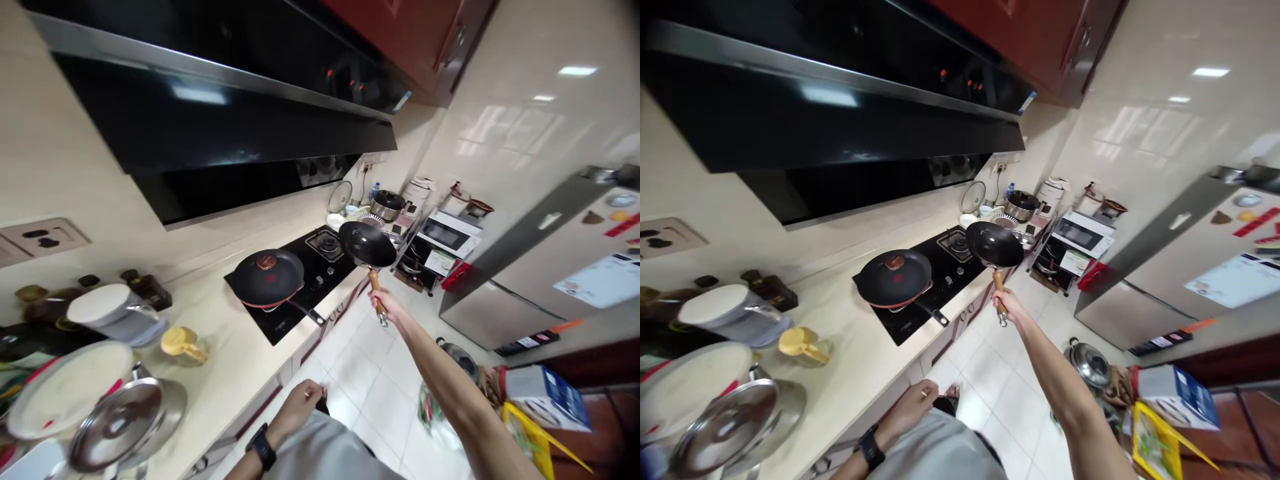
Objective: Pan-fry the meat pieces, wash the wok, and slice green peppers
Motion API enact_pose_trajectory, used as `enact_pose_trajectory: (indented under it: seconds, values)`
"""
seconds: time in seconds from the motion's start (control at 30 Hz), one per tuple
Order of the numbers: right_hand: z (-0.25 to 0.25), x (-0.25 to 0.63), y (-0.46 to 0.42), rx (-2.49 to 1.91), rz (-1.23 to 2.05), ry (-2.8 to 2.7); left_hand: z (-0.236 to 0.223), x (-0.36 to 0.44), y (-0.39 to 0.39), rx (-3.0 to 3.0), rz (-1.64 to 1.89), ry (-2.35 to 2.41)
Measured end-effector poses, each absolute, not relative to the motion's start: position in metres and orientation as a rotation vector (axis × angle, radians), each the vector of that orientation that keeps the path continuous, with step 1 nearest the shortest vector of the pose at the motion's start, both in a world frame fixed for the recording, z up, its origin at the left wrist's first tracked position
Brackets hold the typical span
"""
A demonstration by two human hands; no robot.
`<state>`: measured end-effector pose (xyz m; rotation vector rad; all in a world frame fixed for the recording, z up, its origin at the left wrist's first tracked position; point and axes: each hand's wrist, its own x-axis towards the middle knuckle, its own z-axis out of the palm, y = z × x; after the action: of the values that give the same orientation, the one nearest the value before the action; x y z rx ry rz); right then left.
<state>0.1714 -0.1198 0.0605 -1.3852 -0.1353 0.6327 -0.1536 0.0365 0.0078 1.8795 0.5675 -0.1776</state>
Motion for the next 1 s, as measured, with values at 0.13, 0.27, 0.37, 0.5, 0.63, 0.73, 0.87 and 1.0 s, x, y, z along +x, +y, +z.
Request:
enact_pose_trajectory:
  seconds: [0.13,0.27,0.37,0.5,0.63,0.73,0.87,1.0]
  values:
    - [0.053,0.266,-0.050,-1.398,0.753,-0.181,0.025,-0.109,0.043,1.840,-0.086,0.753]
    - [0.034,0.339,-0.004,-1.417,0.858,-0.246,0.011,-0.075,0.031,1.693,0.236,1.104]
    - [0.015,0.381,0.016,-1.426,0.937,-0.311,-0.008,-0.053,0.016,1.496,0.513,1.366]
    - [-0.004,0.420,0.028,-1.440,1.057,-0.392,-0.004,-0.022,-0.006,1.336,0.630,1.578]
    - [-0.012,0.447,0.029,-1.431,1.176,-0.452,0.027,0.023,-0.034,1.558,0.688,1.803]
    - [-0.018,0.463,0.031,-1.453,1.254,-0.489,0.045,0.074,-0.060,1.745,0.736,1.725]
    - [-0.029,0.475,0.033,-1.465,1.315,-0.527,0.048,0.160,-0.083,1.836,0.726,1.495]
    - [-0.045,0.480,0.029,-1.467,1.348,-0.501,0.030,0.248,-0.075,1.862,0.654,1.238]
